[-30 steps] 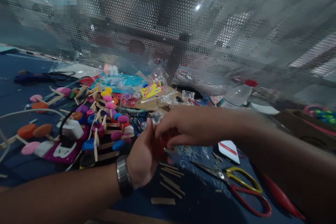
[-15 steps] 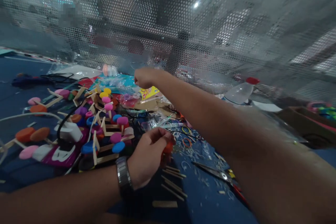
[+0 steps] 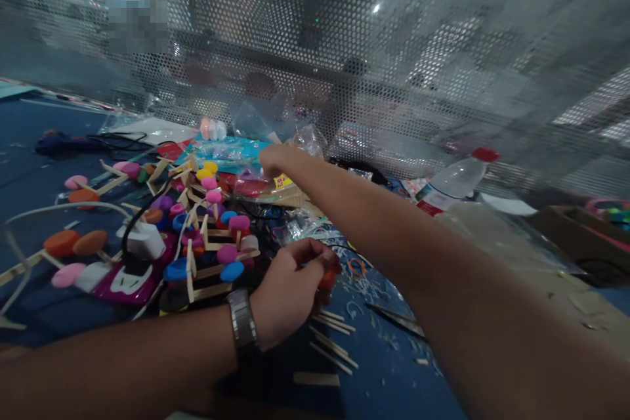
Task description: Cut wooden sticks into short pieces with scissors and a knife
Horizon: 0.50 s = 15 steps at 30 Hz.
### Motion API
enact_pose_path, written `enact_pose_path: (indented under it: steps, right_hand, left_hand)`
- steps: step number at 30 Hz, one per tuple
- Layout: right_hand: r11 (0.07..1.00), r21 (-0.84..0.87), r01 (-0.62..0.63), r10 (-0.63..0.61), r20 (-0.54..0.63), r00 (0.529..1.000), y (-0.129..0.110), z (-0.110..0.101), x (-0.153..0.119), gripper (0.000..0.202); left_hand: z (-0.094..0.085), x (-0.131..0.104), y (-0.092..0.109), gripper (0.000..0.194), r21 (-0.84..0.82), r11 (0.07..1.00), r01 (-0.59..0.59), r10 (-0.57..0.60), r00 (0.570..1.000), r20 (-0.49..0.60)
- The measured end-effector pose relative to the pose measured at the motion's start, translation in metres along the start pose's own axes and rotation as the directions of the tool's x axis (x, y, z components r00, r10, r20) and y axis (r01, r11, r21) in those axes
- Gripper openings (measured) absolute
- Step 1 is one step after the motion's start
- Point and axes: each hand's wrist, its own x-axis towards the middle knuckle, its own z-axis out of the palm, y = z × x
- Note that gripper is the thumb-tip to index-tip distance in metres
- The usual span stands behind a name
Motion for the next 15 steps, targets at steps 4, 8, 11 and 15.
enact_pose_path:
  steps: [4,8,11,15]
  right_hand:
    - [1.0,0.019,0.012,-0.013,0.017,1.0,0.003,-0.014,-0.008,0.032]
    - [1.0,-0.015,-0.007,0.007,-0.008,1.0,0.008,-0.026,-0.015,0.033]
    - [0.993,-0.097,-0.072,0.072,0.005,0.997,0.007,-0.025,-0.015,0.032]
    - [0.971,-0.185,-0.155,0.171,0.076,0.982,0.001,-0.017,-0.01,0.032]
  left_hand:
    - [0.001,-0.001,0.001,0.022,0.021,1.0,0.006,-0.006,1.0,0.005]
    - [0.002,-0.001,0.0,0.019,0.032,0.999,0.008,-0.009,1.0,0.014]
    - [0.001,-0.001,-0.001,0.022,0.042,0.999,0.009,-0.01,1.0,0.013]
    - [0.001,0.0,-0.002,0.025,0.052,0.999,0.004,-0.005,1.0,0.016]
